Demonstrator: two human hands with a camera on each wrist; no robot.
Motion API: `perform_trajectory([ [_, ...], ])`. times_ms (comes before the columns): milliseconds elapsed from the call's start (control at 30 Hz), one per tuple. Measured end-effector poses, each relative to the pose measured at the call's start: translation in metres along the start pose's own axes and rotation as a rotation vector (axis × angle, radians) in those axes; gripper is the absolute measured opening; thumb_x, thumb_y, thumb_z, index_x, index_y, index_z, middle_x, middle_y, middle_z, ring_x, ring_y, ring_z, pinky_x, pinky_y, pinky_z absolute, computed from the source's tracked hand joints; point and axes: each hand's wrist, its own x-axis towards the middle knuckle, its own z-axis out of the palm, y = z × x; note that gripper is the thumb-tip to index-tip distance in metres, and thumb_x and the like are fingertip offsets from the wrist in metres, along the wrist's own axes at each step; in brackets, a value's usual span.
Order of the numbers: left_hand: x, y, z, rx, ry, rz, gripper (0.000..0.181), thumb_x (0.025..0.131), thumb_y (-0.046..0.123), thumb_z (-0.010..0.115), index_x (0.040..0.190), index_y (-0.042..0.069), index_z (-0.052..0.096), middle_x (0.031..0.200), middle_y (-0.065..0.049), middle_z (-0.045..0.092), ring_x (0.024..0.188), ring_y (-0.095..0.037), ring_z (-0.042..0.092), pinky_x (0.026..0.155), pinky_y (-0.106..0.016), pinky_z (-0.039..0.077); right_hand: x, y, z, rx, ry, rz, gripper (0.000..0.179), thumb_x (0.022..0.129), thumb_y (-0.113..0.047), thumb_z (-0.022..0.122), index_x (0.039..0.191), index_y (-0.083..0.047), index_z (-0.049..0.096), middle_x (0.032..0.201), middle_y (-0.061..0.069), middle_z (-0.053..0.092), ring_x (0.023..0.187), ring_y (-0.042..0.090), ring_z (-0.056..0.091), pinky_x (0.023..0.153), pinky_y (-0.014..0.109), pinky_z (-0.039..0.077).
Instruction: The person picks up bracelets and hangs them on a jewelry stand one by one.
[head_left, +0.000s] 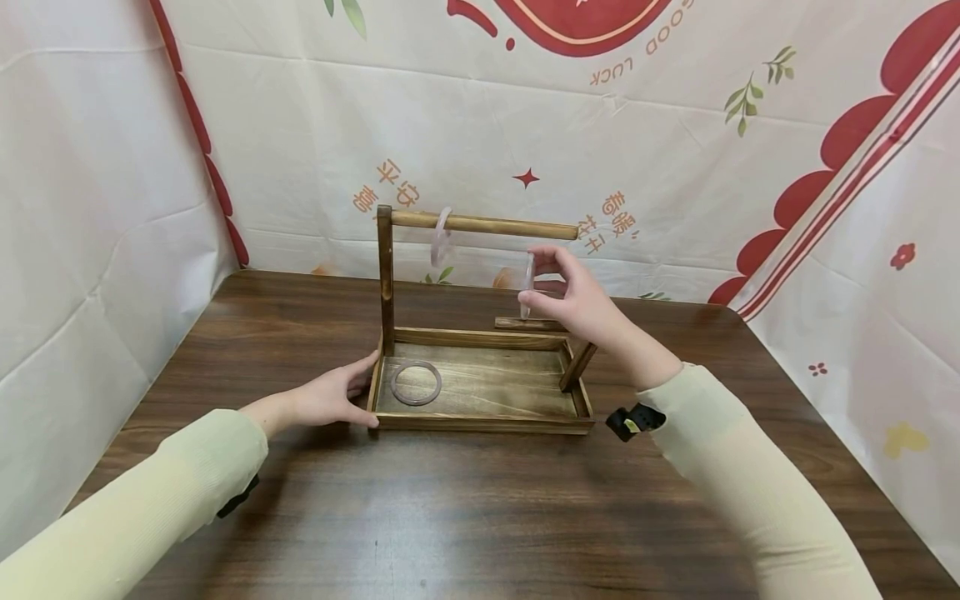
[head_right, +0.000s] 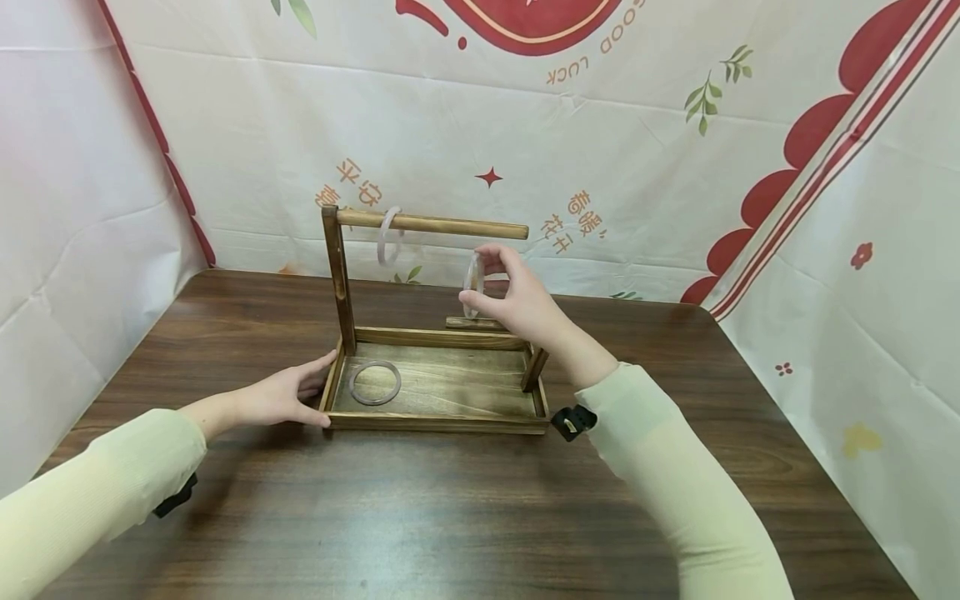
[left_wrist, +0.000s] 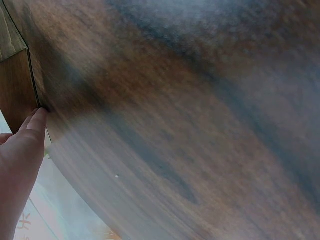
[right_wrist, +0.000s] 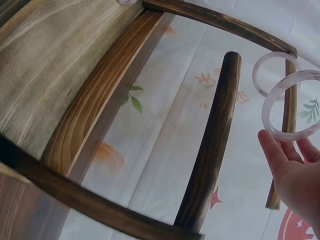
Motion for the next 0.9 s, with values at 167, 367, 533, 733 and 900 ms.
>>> perform_trajectory([
  [167, 0.000, -0.001, 0.000, 0.001, 0.001, -0.006, 0.104, 0.081, 0.018, 0.074, 0.149, -0.003, -0.002, 0.154, -0.028, 0.004, 0.134, -0.048, 0.028, 0.109, -0.054, 0.031, -0.004, 0.003, -0.006, -0.011, 0.012, 0.010, 0.055, 0.089, -0.003, 0.060, 0.137, 0.001, 0.034, 0.122, 0.016, 0.043, 0.116, 0.028, 0.046, 0.105, 0.040, 0.041],
  [367, 0.000, 0.000, 0.000, 0.009, 0.003, -0.013, 0.104, 0.081, 0.018, 0.074, 0.149, -0.002, -0.002, 0.154, -0.028, 0.005, 0.134, -0.048, 0.028, 0.108, -0.054, 0.032, -0.007, 0.007, -0.016, -0.034, 0.044, 0.017, 0.055, 0.089, -0.005, 0.060, 0.137, 0.000, 0.035, 0.120, 0.014, 0.044, 0.112, 0.021, 0.047, 0.102, 0.035, 0.043],
  [533, 0.000, 0.000, 0.000, 0.005, 0.005, -0.020, 0.104, 0.081, 0.018, 0.074, 0.149, -0.002, -0.002, 0.154, -0.028, 0.005, 0.135, -0.047, 0.027, 0.109, -0.054, 0.031, -0.009, 0.012, -0.025, -0.081, 0.071, 0.004, 0.058, 0.089, -0.008, 0.061, 0.140, 0.000, 0.033, 0.120, 0.013, 0.044, 0.112, 0.018, 0.046, 0.104, 0.039, 0.042],
  [733, 0.000, 0.000, 0.000, 0.006, 0.003, -0.018, 0.104, 0.081, 0.018, 0.074, 0.149, -0.003, -0.002, 0.154, -0.028, 0.005, 0.135, -0.047, 0.028, 0.109, -0.054, 0.031, -0.011, 0.016, -0.034, -0.108, 0.119, -0.016, 0.056, 0.089, -0.007, 0.061, 0.138, 0.003, 0.036, 0.117, 0.006, 0.046, 0.110, 0.015, 0.047, 0.100, 0.026, 0.045],
  [900, 0.000, 0.001, 0.000, 0.010, 0.001, -0.011, 0.103, 0.081, 0.018, 0.073, 0.149, -0.003, -0.002, 0.154, -0.029, 0.006, 0.134, -0.047, 0.028, 0.109, -0.054, 0.031, -0.012, 0.016, -0.040, -0.097, 0.144, -0.007, 0.056, 0.089, -0.006, 0.060, 0.138, 0.003, 0.036, 0.117, 0.007, 0.045, 0.108, 0.010, 0.046, 0.097, 0.019, 0.045],
])
